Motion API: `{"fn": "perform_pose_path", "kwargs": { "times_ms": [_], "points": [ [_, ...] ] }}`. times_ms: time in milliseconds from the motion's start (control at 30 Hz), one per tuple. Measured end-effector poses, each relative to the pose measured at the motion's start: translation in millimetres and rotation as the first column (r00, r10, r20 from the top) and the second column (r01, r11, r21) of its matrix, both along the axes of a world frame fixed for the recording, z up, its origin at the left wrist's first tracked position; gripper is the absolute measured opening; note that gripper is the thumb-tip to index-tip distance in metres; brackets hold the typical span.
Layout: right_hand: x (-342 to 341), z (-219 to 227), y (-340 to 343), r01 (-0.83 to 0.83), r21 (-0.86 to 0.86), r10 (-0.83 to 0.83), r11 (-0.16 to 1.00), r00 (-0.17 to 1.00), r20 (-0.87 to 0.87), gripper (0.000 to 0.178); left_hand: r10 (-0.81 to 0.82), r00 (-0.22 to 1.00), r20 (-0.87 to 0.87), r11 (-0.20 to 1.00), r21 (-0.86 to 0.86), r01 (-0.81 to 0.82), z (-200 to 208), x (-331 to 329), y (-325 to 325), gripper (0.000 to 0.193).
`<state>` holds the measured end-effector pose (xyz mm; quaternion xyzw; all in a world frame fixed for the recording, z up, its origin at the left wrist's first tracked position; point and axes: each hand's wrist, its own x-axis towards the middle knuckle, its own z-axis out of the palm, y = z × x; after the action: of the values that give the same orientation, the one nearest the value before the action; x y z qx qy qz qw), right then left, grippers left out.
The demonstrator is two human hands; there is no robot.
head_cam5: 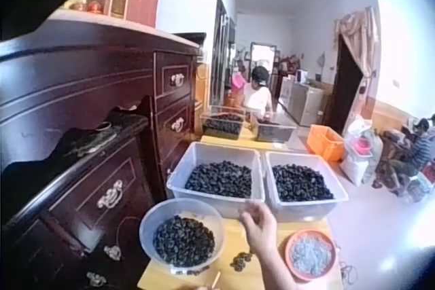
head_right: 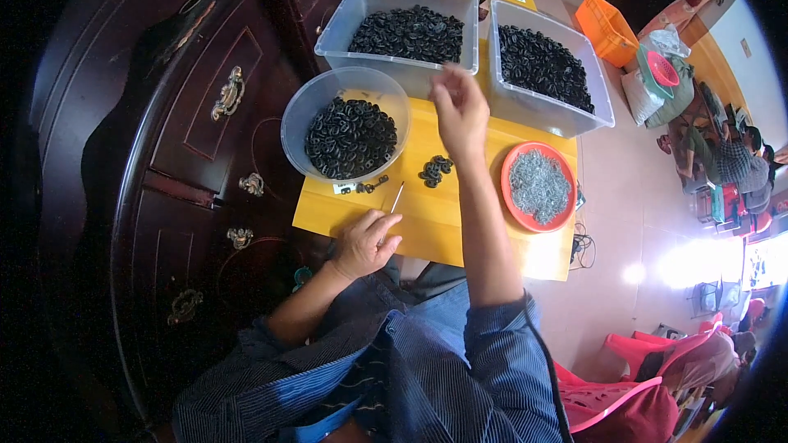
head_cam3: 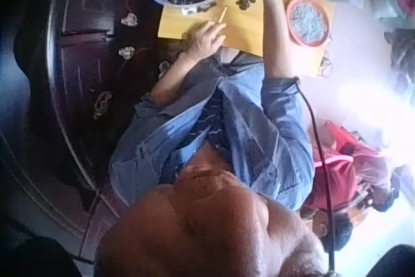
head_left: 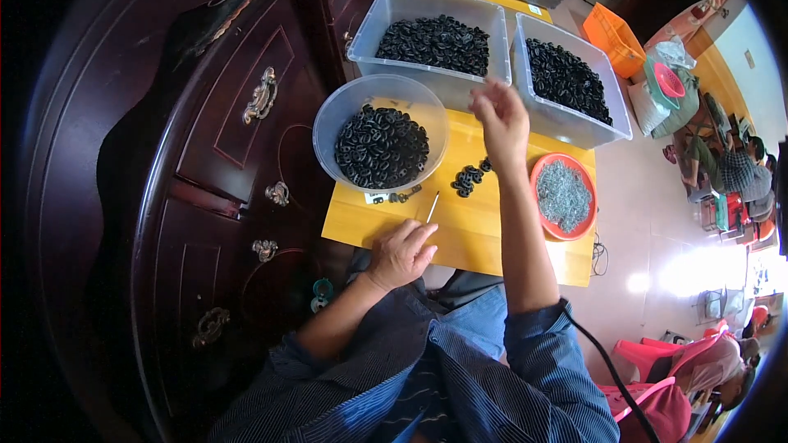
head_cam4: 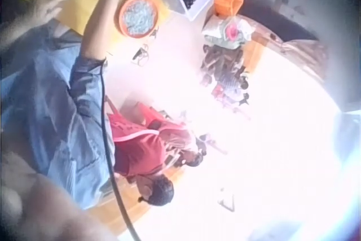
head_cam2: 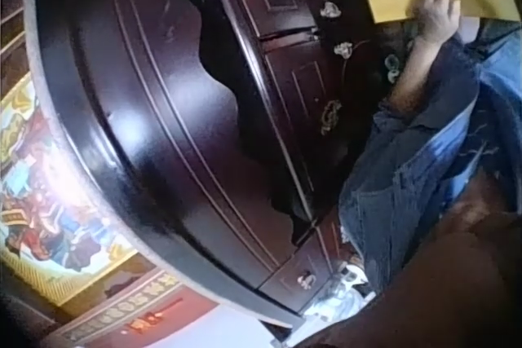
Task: The person assembles cord locks by inserting small metal components into plastic pieces and fitting them together by hand.
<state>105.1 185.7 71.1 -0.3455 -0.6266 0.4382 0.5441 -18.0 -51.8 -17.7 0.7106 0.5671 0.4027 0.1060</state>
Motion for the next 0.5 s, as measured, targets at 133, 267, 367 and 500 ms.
{"fn": "perform_pose_path", "kwargs": {
  "times_ms": [133,267,367,500],
  "points": [
    [28,-41,-60,0.167,0.055,-0.176,0.984,0.931,0.319,0.018,-0.003,1.000,0.010,1.000,0.011,0.003,-2,1,-1,0.036],
    [51,-60,-102,0.155,0.215,-0.237,0.964,0.868,0.437,0.013,0.031,0.999,-0.029,0.999,-0.034,-0.032,-3,5,-3,0.036],
    [61,-71,-122,0.159,0.150,-0.216,0.976,0.820,0.530,0.013,0.062,0.996,-0.068,0.998,0.003,-0.062,-1,8,1,0.034],
    [64,-88,-125,0.140,0.186,-0.222,0.973,0.795,0.565,0.017,0.094,0.995,-0.043,0.996,0.011,-0.094,-3,13,1,0.030]
  ]
}}
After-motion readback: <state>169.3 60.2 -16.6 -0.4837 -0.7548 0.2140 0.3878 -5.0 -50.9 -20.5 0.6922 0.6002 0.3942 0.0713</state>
